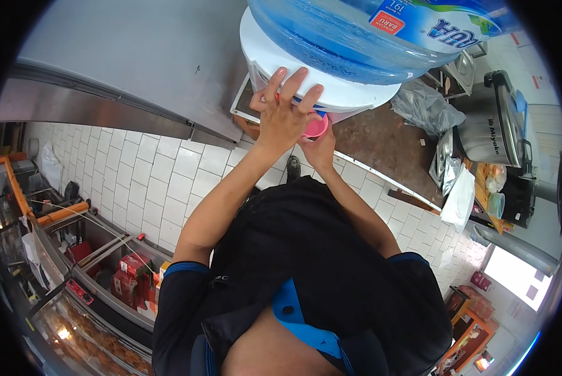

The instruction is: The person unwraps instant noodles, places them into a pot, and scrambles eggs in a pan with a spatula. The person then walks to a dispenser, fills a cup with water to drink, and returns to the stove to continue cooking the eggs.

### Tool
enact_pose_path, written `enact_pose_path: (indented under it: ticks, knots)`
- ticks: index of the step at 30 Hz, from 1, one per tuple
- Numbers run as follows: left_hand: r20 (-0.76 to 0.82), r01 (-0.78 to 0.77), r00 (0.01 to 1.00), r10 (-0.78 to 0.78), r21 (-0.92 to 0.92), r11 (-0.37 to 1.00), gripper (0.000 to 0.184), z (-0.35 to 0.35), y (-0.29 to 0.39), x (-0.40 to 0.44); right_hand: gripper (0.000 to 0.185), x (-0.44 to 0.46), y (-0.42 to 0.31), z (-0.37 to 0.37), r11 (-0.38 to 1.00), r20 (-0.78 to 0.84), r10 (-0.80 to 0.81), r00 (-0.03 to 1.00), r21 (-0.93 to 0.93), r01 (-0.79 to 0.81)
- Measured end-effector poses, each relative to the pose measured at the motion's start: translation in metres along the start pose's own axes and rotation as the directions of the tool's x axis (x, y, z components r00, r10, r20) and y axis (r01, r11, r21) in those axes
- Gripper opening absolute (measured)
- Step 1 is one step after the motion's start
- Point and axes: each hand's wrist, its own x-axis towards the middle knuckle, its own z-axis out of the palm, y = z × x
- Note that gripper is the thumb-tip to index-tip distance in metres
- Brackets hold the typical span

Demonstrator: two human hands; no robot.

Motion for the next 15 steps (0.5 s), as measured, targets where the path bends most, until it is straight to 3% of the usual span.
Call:
enact_pose_path:
  ticks: [6,9,10,11,12,13,14,15]
  knots:
    - [0.016,0.016,1.000,-0.016,-0.005,1.000,0.072,-0.002,0.001,-0.001,0.066,0.006,-0.007,-0.003,0.982,0.042,0.175,0.984,-0.079,-0.171]
    - [0.089,0.030,0.996,-0.031,0.020,0.999,0.075,-0.016,0.005,0.002,0.055,0.000,0.024,0.005,0.995,-0.033,0.052,0.998,-0.085,-0.054]
    - [0.179,0.117,0.980,-0.084,-0.180,0.977,0.073,-0.028,0.009,0.007,0.046,-0.012,0.076,0.011,0.901,0.042,-0.049,0.998,-0.429,0.062]
    - [0.258,0.206,0.959,-0.120,-0.340,0.918,0.072,-0.041,0.007,0.014,0.037,-0.012,0.115,0.018,0.690,0.148,-0.152,0.977,-0.692,0.212]
    - [0.148,0.195,0.979,-0.141,-0.463,0.865,0.067,-0.053,0.001,0.009,0.033,-0.013,0.078,0.008,0.969,0.233,-0.124,0.964,-0.182,0.169]
    - [0.084,0.209,0.978,-0.192,-0.366,0.907,0.064,-0.072,-0.006,0.004,0.041,-0.012,0.029,0.006,0.993,0.284,-0.058,0.957,0.114,0.026]
    - [0.038,0.273,0.961,-0.275,-0.318,0.908,0.065,-0.088,-0.016,-0.013,0.045,-0.017,0.015,0.014,0.984,0.323,-0.081,0.943,0.175,0.025]
    - [-0.025,0.348,0.929,-0.368,-0.273,0.897,0.065,-0.103,-0.028,-0.030,0.051,-0.015,-0.021,0.016,0.976,0.471,-0.120,0.874,0.218,0.017]
